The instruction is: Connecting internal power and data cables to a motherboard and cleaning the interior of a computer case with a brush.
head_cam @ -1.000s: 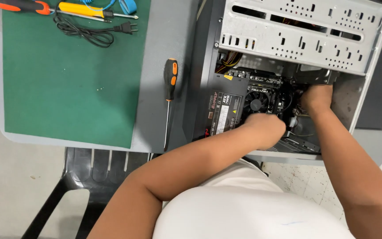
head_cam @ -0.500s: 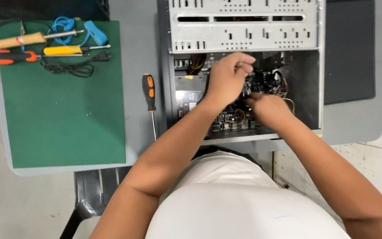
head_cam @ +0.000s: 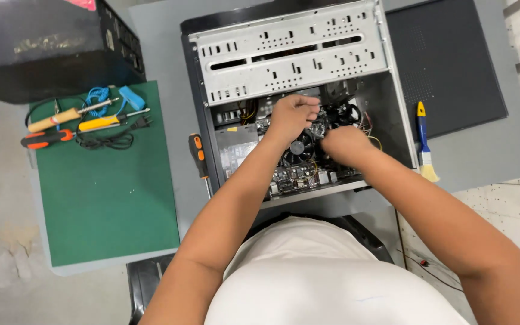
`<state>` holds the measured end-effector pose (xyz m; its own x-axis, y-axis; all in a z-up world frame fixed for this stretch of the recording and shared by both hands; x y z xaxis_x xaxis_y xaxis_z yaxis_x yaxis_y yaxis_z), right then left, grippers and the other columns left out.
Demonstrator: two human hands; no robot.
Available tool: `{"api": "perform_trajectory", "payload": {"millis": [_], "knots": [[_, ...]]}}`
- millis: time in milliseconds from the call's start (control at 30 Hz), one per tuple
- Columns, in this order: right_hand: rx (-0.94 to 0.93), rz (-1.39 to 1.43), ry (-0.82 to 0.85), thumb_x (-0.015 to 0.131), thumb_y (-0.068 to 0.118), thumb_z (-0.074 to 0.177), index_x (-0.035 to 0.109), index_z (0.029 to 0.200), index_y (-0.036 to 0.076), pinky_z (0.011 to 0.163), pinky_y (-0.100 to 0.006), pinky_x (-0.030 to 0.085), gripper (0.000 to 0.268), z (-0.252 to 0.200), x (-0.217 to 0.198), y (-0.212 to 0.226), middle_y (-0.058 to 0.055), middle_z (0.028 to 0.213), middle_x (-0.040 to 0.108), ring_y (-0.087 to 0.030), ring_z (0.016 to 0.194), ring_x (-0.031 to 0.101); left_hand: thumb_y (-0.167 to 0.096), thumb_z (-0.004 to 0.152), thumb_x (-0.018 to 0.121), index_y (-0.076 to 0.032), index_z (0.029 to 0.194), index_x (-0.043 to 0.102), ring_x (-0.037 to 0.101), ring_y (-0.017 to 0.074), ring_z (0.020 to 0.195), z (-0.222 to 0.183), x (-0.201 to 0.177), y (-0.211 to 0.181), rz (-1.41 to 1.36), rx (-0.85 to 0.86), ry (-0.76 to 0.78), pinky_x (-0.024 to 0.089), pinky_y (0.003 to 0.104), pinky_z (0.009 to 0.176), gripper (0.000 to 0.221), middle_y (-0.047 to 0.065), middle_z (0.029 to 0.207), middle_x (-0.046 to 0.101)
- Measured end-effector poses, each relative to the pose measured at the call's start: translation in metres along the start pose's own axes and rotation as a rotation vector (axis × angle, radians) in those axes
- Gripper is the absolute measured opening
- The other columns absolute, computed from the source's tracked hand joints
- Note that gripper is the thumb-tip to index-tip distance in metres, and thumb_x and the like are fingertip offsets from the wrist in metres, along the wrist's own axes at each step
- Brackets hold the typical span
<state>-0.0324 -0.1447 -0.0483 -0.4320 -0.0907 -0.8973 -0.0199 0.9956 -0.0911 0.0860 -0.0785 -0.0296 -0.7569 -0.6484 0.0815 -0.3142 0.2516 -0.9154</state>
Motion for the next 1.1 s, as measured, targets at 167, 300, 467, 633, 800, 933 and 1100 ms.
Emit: {"api": "perform_trajectory", "payload": {"millis": [167,300,467,633,800,933,1100], "knots": [[0.067,0.037,0.01,0.06,0.004,0.073,0.071,0.07,0.007,0.052,-0.041,0.052,0.011,0.007,0.038,-0.011,-0.013,0.064,0.067,-0.031,0.063,0.067,-0.01,0.084,0.05,0.003,0.11,0.063,0.065,0.0154,0.085,0.022,0.016,0.007,0.024,-0.056,0.012,0.059,0.027,0.075,0.032,0.016,0.098,0.068],[0.376,0.489,-0.014,0.057,0.016,0.081,0.07,0.091,0.001,0.069,-0.048,0.054,0.022,-0.01,-0.002,-0.039,-0.02,0.078,0.069,-0.039,0.081,0.067,-0.038,0.084,0.059,0.005,0.125,0.053,0.056,0.0274,0.113,0.023,0.027,-0.004,0.127,-0.11,0.051,0.05,0.041,0.095,0.06,0.02,0.122,0.058],[0.61,0.606,-0.216,0.049,0.024,0.093,0.065,0.084,-0.004,0.062,-0.044,0.053,0.034,-0.013,0.007,-0.067,-0.023,0.069,0.064,-0.041,0.072,0.066,-0.058,0.081,0.053,0.011,0.135,0.037,0.042,0.0344,0.128,0.004,0.035,-0.023,0.192,-0.17,0.167,0.035,0.045,0.107,0.089,0.027,0.137,0.041],[0.707,0.567,-0.244,0.054,0.027,0.087,0.065,0.069,-0.001,0.05,-0.039,0.051,0.035,-0.006,0.015,-0.078,-0.017,0.056,0.06,-0.036,0.061,0.065,-0.058,0.087,0.046,0.012,0.138,0.031,0.046,0.0338,0.125,0.008,0.04,-0.018,0.185,-0.135,0.242,0.041,0.041,0.104,0.088,0.03,0.138,0.038],[0.725,0.612,-0.241,0.054,0.015,0.083,0.062,0.062,-0.005,0.043,-0.035,0.049,0.031,-0.01,-0.012,-0.07,-0.021,0.052,0.057,-0.034,0.052,0.063,-0.05,0.091,0.046,0.008,0.132,0.044,0.04,0.0333,0.13,0.007,0.042,-0.02,0.198,-0.008,0.218,0.03,0.044,0.112,0.072,0.025,0.135,0.047],[0.721,0.591,-0.23,0.054,0.015,0.084,0.063,0.062,-0.006,0.042,-0.035,0.049,0.031,-0.005,-0.005,-0.072,-0.021,0.052,0.057,-0.035,0.052,0.063,-0.048,0.091,0.045,0.008,0.139,0.035,0.034,0.0314,0.135,0.011,0.043,-0.013,0.192,-0.047,0.261,0.026,0.043,0.113,0.074,0.023,0.142,0.039],[0.762,0.625,-0.224,0.056,0.015,0.082,0.063,0.061,-0.005,0.041,-0.039,0.049,0.03,0.003,0.016,-0.082,-0.022,0.053,0.057,-0.037,0.053,0.063,-0.03,0.094,0.046,0.007,0.142,0.029,0.03,0.0328,0.136,0.014,0.045,-0.003,0.187,-0.019,0.307,0.025,0.047,0.113,0.063,0.025,0.144,0.034]]}}
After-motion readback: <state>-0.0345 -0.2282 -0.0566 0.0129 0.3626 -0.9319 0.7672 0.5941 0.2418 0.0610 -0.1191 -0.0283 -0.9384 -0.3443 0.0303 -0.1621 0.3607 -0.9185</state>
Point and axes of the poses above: each hand's wrist, its own z-axis towards the middle knuckle, its own x-axis out of the palm, y = z × x, the point moved 5 cm from there along z, towards the middle knuckle
